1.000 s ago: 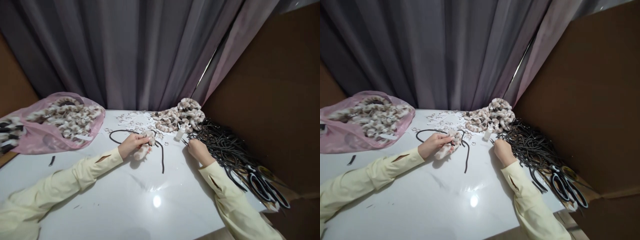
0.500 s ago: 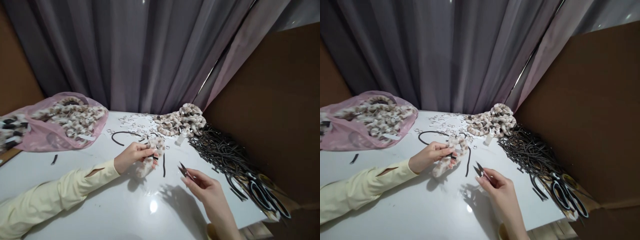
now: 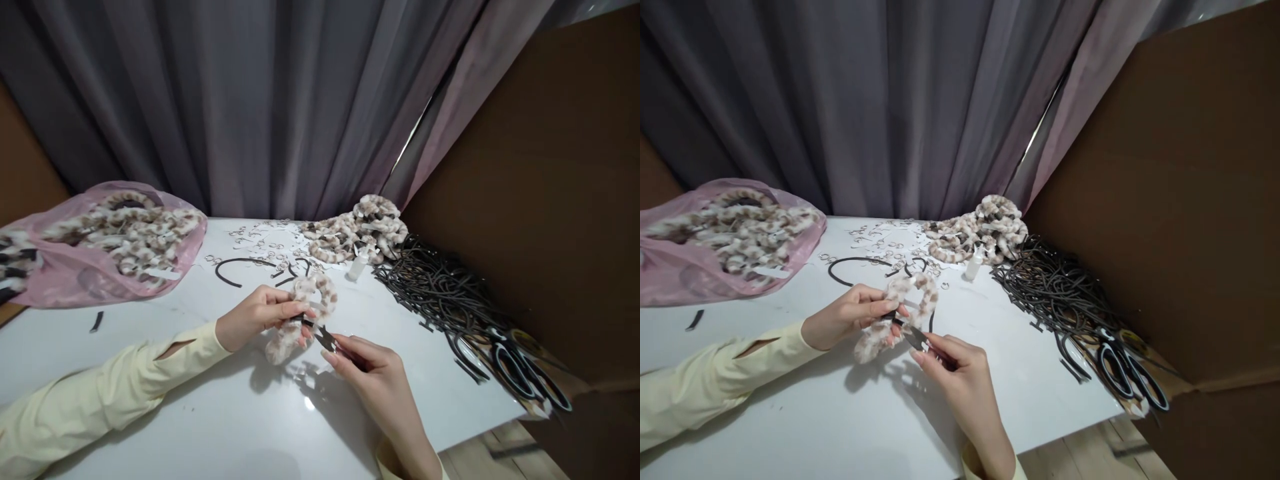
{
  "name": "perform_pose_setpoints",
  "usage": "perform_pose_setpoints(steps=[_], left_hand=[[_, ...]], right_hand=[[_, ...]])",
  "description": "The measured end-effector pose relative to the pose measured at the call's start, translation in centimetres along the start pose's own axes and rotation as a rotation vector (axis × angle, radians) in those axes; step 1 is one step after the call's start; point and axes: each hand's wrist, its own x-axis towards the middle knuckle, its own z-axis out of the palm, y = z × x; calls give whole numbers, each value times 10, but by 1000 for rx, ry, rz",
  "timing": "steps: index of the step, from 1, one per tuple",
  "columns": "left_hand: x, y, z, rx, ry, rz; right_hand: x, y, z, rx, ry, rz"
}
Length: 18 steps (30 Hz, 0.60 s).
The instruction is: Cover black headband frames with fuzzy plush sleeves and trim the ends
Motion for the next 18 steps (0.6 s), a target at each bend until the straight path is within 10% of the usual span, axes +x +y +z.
perform_pose_setpoints(steps=[18], left_hand=[[0, 1, 2, 37, 9, 1]], right_hand=[[1, -1, 0, 19, -22, -4]])
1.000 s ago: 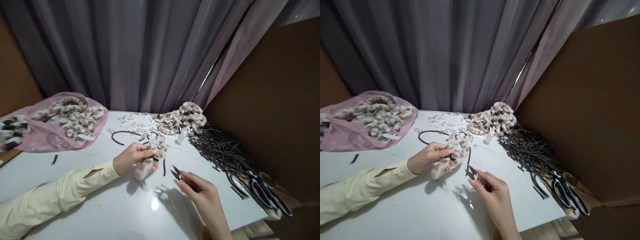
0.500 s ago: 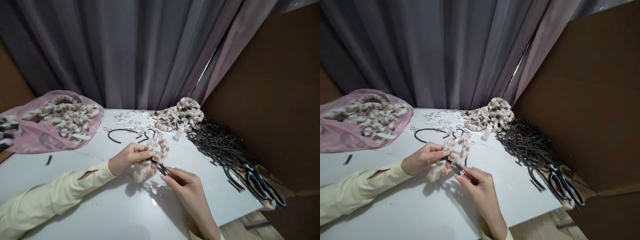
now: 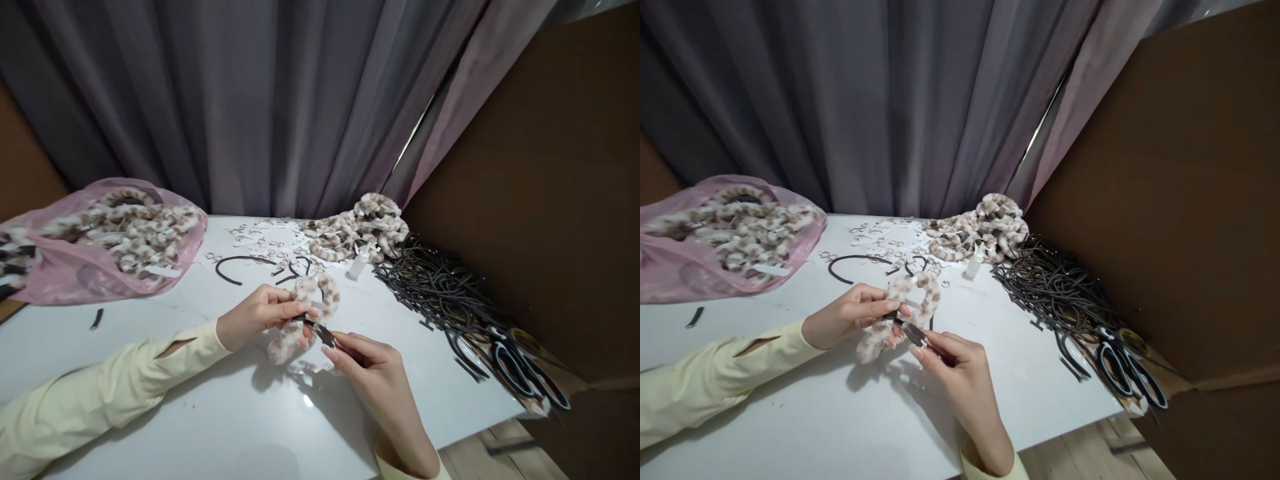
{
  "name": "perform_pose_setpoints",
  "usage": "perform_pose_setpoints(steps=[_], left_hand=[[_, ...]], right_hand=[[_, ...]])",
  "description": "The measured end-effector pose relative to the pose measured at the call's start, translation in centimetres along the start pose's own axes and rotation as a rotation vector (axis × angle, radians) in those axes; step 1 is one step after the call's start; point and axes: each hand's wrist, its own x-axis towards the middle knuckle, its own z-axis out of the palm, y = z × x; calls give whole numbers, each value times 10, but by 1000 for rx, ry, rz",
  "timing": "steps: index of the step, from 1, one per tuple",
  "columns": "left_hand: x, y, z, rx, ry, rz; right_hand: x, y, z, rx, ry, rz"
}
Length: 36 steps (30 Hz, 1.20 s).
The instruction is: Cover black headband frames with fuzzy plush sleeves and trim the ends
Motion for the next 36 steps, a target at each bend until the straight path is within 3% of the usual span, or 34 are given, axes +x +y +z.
perform_pose_setpoints(steps=[14, 23, 28, 36], left_hand=[[1, -5, 2, -84, -32, -77], [-1, 0, 9, -108, 61, -84], [-1, -1, 10, -14, 109, -62], [1, -5, 9, 98, 223, -59]], right_hand=[[0, -3, 2, -60, 29, -74], [-5, -6, 6, -213, 84, -284], [-8, -5, 12, -311, 94, -407], [-4, -4, 10, -329, 94, -364]])
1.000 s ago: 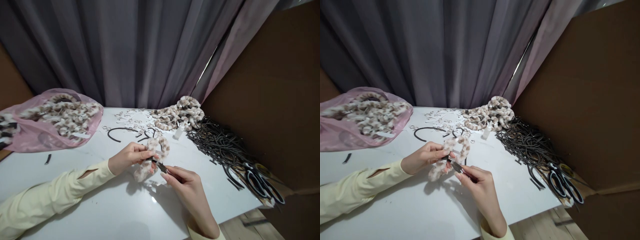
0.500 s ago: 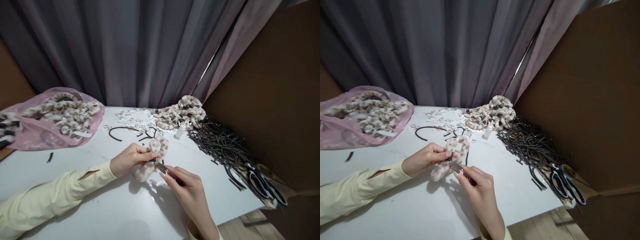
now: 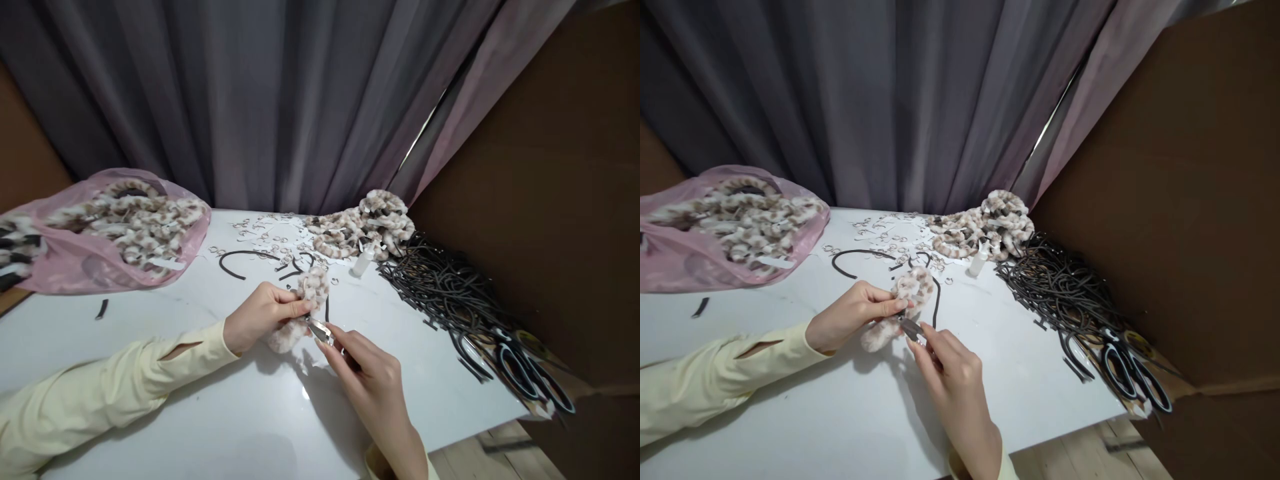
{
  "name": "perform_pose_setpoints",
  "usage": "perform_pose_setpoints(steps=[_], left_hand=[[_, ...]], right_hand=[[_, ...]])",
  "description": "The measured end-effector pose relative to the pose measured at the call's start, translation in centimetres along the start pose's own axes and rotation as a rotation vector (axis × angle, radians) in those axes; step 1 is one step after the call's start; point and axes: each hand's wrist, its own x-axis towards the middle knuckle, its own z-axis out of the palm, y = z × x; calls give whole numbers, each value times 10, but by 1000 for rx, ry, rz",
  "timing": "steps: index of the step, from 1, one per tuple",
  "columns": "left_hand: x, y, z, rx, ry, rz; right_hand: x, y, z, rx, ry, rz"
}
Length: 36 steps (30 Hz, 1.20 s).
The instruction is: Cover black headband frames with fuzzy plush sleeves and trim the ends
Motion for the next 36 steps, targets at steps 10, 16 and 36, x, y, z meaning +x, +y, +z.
perform_pose_setpoints(steps=[10, 16, 36], left_hand=[[0, 3, 0, -80, -57, 37], [-3, 4, 0, 3, -31, 51], [-8, 2, 5, 35, 97, 29]], right_hand=[[7, 9, -12, 204, -63, 282], [9, 4, -7, 284, -83, 311], [6, -2, 3, 109, -7, 67]])
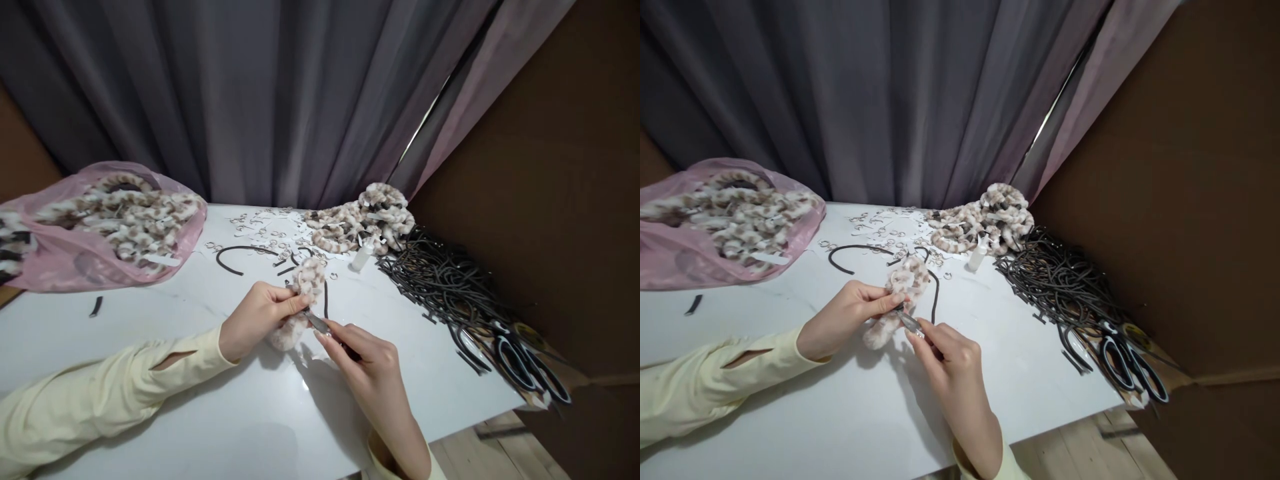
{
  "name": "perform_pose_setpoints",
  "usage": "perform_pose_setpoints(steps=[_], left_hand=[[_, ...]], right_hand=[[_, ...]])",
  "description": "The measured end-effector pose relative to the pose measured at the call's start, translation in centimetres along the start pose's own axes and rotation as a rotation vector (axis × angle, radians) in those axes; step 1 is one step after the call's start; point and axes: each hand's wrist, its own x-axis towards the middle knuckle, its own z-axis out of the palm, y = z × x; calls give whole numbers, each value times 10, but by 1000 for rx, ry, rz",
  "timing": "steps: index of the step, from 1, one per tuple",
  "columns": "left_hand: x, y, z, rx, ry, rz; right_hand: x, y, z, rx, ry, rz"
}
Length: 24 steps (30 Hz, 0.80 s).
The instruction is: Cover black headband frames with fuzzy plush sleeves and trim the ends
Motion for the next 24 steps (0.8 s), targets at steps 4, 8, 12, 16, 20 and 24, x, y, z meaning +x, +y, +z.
perform_pose_setpoints(steps=[4, 8, 12, 16, 20, 24], left_hand=[[-1, 0, 1, 5, 35, -2], [-3, -1, 2, -7, 58, -7], [-4, -3, 5, -53, 115, -10], [-5, -7, 8, -96, 150, 6], [-5, -10, 8, -114, 195, 19], [0, -7, 3, -115, 222, 44]], right_hand=[[1, -4, 2, -80, 5, -51], [2, -9, 5, -150, 1, -84], [1, -12, 10, -171, 18, -65], [3, -16, 17, -184, 59, -28], [7, -22, 25, -221, 85, -23], [11, -24, 32, -263, 135, -30]])
